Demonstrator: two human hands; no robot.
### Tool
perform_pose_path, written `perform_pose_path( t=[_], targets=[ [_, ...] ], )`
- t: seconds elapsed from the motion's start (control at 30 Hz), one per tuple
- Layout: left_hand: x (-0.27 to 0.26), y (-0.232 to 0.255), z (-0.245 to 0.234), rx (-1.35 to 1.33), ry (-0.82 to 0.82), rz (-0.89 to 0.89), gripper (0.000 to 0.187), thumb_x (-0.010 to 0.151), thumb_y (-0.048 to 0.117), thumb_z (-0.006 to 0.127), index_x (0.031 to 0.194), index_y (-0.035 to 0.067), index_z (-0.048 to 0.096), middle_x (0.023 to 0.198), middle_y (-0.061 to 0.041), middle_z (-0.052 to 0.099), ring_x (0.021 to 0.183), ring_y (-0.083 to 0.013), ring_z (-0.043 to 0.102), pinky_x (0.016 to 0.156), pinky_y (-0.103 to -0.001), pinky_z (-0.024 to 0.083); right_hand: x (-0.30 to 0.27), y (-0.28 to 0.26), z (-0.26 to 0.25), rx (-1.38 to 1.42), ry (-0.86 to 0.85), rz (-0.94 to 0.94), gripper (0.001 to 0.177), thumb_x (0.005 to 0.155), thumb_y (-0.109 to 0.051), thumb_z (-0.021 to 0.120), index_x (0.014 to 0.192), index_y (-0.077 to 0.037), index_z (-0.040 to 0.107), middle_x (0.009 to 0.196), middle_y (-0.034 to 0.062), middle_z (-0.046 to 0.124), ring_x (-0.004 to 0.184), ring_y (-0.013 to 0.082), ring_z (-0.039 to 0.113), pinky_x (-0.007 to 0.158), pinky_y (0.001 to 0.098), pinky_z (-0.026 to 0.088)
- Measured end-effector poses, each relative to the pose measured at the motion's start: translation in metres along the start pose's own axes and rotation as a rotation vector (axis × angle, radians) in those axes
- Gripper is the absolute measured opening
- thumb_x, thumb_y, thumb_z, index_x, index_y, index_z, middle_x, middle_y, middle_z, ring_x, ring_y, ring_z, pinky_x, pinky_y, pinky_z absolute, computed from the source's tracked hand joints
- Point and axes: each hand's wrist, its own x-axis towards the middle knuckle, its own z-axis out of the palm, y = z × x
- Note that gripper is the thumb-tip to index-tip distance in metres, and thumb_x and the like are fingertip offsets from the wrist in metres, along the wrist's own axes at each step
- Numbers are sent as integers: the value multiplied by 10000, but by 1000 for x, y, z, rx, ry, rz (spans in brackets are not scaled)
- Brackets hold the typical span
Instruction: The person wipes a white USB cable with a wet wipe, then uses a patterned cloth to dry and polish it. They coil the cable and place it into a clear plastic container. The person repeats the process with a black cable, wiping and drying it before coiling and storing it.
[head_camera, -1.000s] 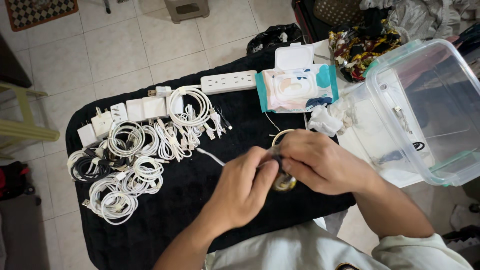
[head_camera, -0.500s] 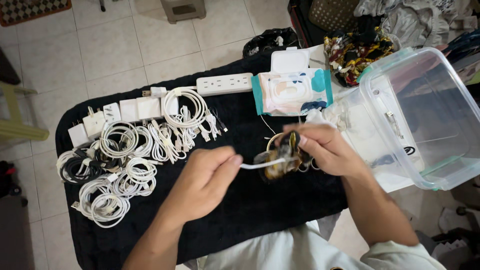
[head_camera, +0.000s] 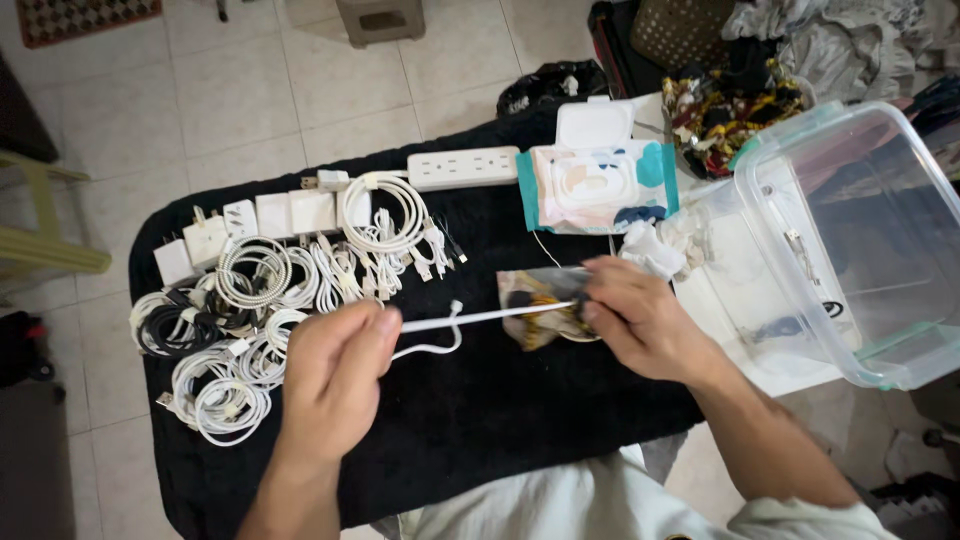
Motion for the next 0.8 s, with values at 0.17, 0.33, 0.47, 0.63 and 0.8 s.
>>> perform_pose_path(
  t=[0.17,0.33,0.47,0.63,0.8],
  targets=[
    [1,13,3,757,-264,22,243,929,193,668,891,-35,596,666,-178,633,532,-304,601,521,-407,448,-20,10,-12,-12,31,149,89,930,14,617,849,-9,591,725,113,569,759,341,639,1087,493,539],
    [16,17,67,399,-365,80,271,996,232,558,1133,3,606,805,-165,746,675,-325,736,580,-414,540,0,-23,-18,-1,-34,-70,81,874,-6,664,883,0,583,797,121,592,787,328,640,1063,516,509],
    [16,14,100,11,-488,-259,313,1046,238,507,891,-22,587,647,-204,601,541,-366,638,510,-447,486,9,-40,-11,-77,12,-152,122,849,-12,684,935,6,600,842,130,618,804,321,647,1063,527,497],
    [20,5,89,263,-384,145,313,1026,190,525,779,-1,554,638,-181,608,581,-354,630,535,-460,453,-6,-22,6,168,-28,-68,78,935,-47,608,988,6,626,901,118,675,862,294,691,1113,494,484],
    [23,10,82,439,-443,103,302,1002,194,528,752,27,548,614,-168,632,582,-371,642,530,-473,457,-9,-6,16,796,2,454,267,1001,-126,495,1089,29,694,1056,172,709,974,286,673,939,385,522]
  ],
)
